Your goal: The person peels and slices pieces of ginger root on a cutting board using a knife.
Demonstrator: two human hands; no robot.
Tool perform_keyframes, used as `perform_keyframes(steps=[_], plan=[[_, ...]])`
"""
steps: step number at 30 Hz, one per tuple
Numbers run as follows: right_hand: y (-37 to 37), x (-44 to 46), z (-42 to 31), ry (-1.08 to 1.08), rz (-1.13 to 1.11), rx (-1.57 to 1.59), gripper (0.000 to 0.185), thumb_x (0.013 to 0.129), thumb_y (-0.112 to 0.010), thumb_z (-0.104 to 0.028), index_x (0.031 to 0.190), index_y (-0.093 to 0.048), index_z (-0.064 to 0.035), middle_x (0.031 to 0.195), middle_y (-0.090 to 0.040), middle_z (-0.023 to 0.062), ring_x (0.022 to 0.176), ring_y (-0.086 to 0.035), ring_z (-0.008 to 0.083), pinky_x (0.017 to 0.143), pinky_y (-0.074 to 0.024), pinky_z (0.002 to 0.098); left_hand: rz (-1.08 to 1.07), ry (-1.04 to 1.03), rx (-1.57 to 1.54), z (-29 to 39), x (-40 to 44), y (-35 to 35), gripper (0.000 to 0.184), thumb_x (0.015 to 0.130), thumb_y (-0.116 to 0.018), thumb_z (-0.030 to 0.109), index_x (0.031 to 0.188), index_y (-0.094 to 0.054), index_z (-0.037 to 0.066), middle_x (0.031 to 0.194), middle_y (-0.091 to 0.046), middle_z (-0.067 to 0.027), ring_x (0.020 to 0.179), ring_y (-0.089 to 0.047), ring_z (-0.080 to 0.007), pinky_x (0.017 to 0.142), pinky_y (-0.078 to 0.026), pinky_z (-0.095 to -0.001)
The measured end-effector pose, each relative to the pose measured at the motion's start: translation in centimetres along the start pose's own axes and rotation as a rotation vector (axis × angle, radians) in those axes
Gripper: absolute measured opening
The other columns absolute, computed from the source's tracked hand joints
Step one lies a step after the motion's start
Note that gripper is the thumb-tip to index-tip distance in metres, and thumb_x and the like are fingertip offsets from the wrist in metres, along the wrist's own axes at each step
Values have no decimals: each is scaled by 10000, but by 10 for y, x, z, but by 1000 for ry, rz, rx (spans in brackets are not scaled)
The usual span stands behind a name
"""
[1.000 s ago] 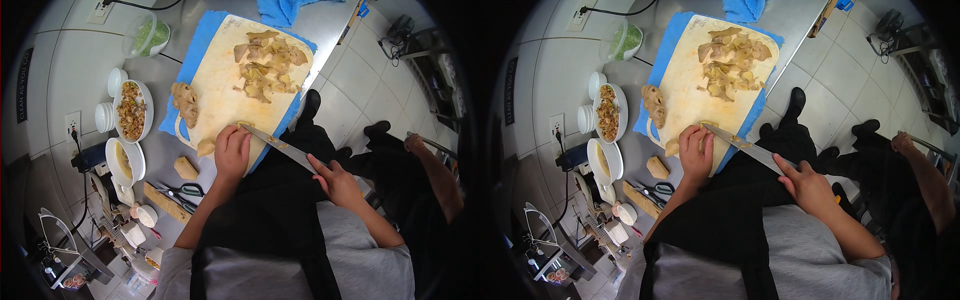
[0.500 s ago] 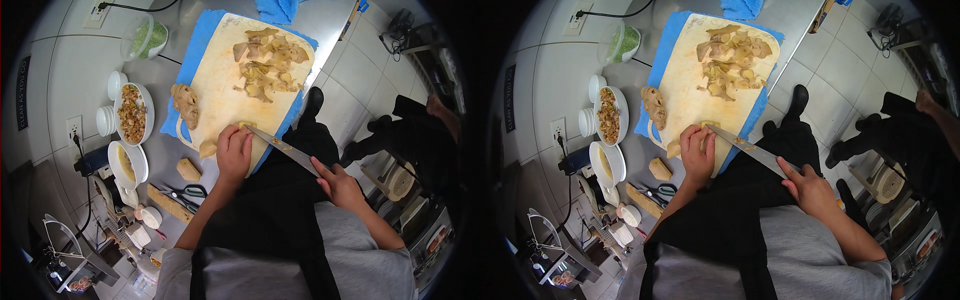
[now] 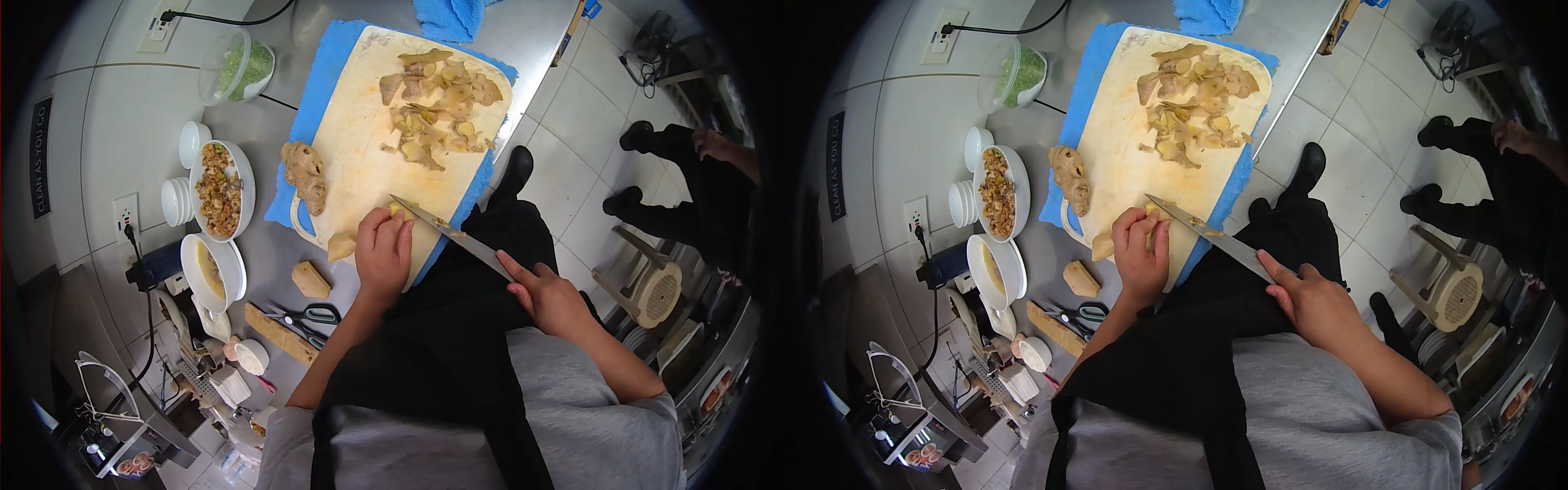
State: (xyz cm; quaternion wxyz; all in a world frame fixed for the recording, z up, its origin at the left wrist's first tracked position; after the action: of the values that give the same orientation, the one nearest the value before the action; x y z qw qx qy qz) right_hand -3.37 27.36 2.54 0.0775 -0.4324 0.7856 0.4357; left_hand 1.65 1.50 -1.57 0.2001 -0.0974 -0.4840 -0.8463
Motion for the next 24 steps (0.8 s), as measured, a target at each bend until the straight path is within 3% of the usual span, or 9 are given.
perform_keyframes(steps=[2,5,15,17,18,21,23,24], plan=[[4,4,-1,16,-66,60,465,998,-471,-396,1446,-443,-272,818,-575,179,658,-629,363,649,-530,442,-29,14,-29,-1,-1,-1,232,814,-727,-1,1020,-621,-6,1079,-552,-160,939,-571,-283,802,-496,-346],[16,9,0,63,-155,223,455,1012,-456,-367,1445,-443,-228,842,-613,200,766,-647,387,749,-515,445,-2,-4,-7,-2,-1,-1,191,815,-741,44,976,-649,-5,1065,-575,-150,910,-601,-295,748,-520,-350],[37,46,7,164,-320,375,438,1048,-380,-356,1421,-465,-142,992,-681,209,914,-645,404,832,-505,408,-45,16,-9,0,-2,0,232,799,-743,14,997,-623,0,1077,-554,-148,931,-570,-269,797,-499,-343],[45,50,-4,-299,-679,477,443,1050,-371,-367,1423,-462,-147,1017,-682,205,937,-639,408,858,-499,408,-24,15,-43,2,-2,1,244,790,-752,25,993,-619,1,1075,-554,-147,927,-568,-267,798,-497,-343],[40,50,0,-298,-682,476,443,1050,-371,-367,1423,-462,-147,1017,-682,205,937,-639,408,858,-499,408,-24,18,-41,1,-4,0,244,790,-752,25,993,-619,1,1075,-554,-147,927,-568,-267,798,-497,-343],[17,51,12,33,-452,451,444,1038,-406,-367,1415,-476,-142,914,-667,199,864,-642,385,795,-512,418,14,43,-20,-2,-10,0,255,778,-762,31,988,-619,14,1056,-561,-140,923,-570,-266,796,-495,-345],[12,47,15,238,-186,328,442,1020,-443,-376,1419,-477,-188,827,-616,172,796,-636,357,735,-523,427,39,46,11,3,-7,4,256,767,-766,18,986,-634,25,1030,-570,-130,918,-572,-264,794,-492,-343],[14,42,11,237,-191,326,442,1020,-443,-376,1419,-477,-188,827,-616,172,796,-636,357,735,-523,427,39,50,12,5,-6,6,256,767,-766,18,986,-634,25,1030,-570,-130,918,-572,-264,794,-492,-343]])
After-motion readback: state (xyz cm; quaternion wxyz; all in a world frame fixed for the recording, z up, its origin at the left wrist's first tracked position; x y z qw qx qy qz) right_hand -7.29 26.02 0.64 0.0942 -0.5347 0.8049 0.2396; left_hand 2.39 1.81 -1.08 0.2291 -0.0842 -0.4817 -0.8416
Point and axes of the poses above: each hand's wrist, its own x-axis towards the middle knuckle, its own y-axis out of the back of the hand, z = x × y, the point moved 3 cm from there along x, towards the middle knuckle
